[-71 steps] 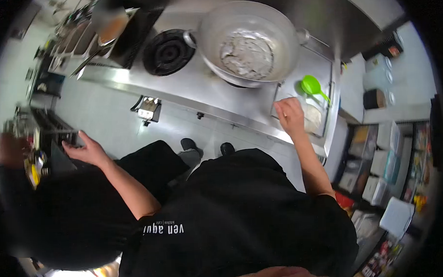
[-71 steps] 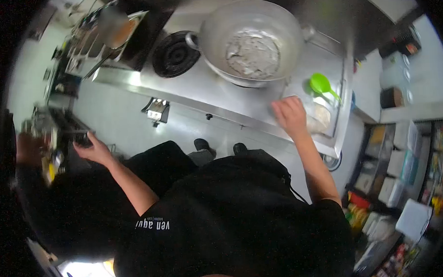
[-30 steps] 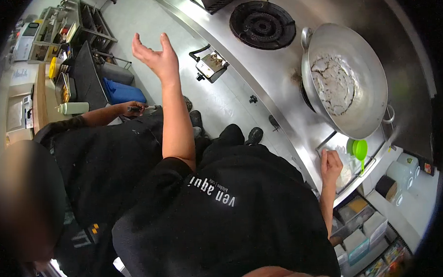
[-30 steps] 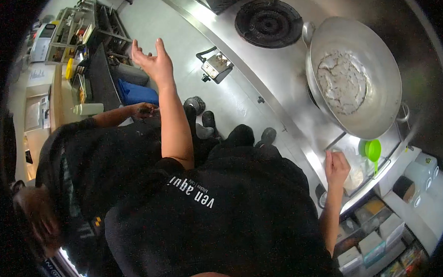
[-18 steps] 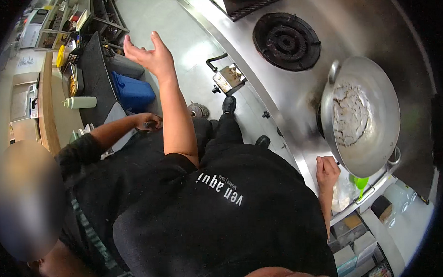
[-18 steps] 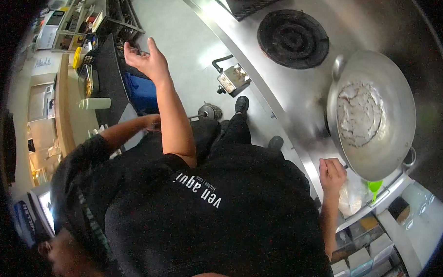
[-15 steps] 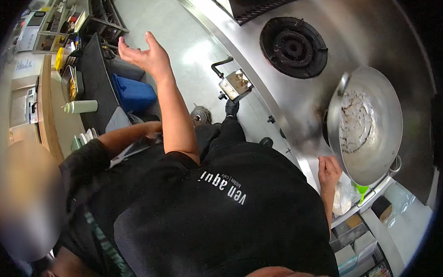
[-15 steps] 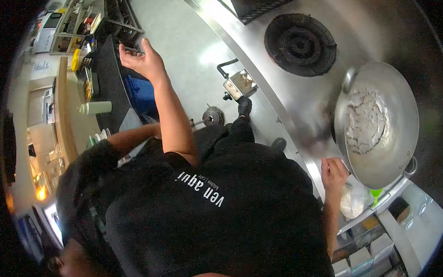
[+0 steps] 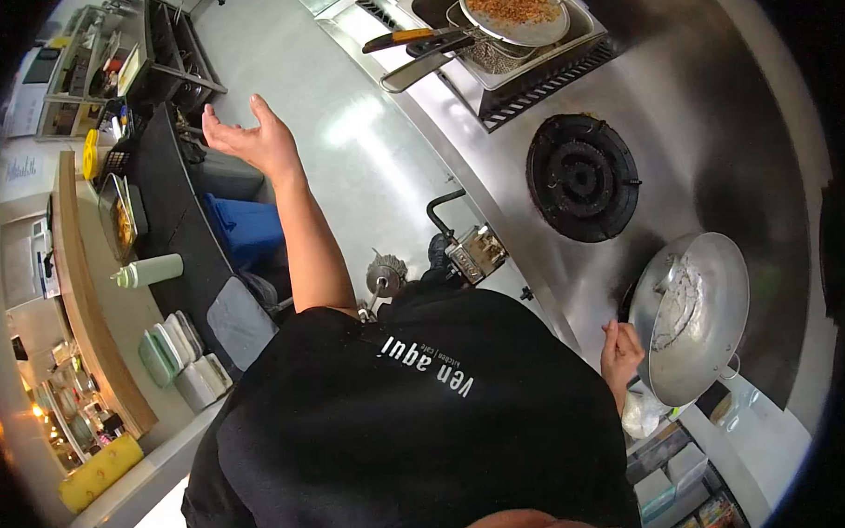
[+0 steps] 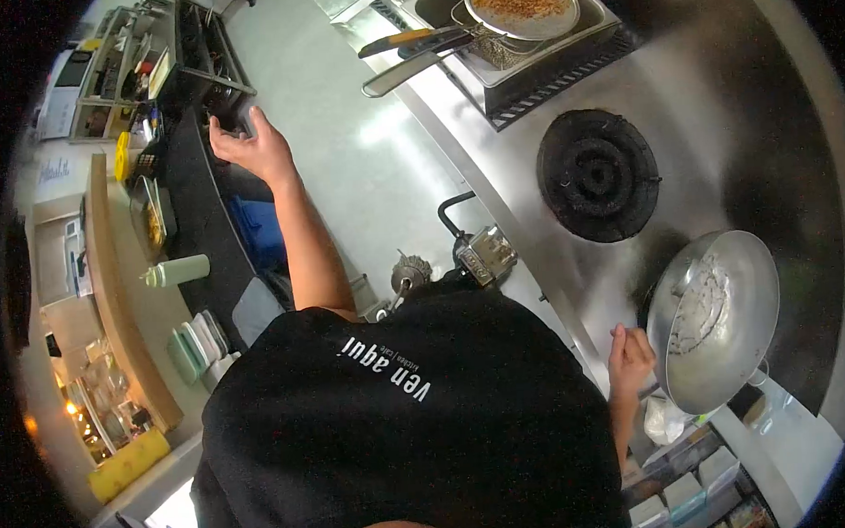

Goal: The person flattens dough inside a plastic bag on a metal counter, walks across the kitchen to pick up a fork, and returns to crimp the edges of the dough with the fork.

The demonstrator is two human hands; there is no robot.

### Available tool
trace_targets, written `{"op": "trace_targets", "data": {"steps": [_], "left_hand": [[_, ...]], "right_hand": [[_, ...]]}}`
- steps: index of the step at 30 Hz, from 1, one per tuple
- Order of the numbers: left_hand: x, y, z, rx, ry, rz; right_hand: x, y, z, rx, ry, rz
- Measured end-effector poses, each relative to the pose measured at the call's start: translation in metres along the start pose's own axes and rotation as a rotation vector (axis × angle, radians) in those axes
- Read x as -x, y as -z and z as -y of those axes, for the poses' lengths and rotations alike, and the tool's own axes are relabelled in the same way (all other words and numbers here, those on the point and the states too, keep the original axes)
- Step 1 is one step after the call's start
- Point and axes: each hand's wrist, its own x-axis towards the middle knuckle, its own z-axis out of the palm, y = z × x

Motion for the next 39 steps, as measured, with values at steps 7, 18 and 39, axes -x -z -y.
{"op": "trace_targets", "data": {"steps": [7, 18, 39], "left_hand": [[-0.029, 0.03, -0.027, -0.14, -0.221, -0.067], [-0.078, -0.013, 0.025, -0.049, -0.175, -0.063], [-0.278, 0.063, 0.497, -0.532, 0.252, -0.122]], "right_hand": [[-0.046, -0.038, -0.037, -0.12, 0.23, -0.016], [-0.1, -0.107, 0.051, -0.015, 0.395, 0.301], [-0.252, -0.423, 0.392, -0.139, 0.633, 0.402]]}}
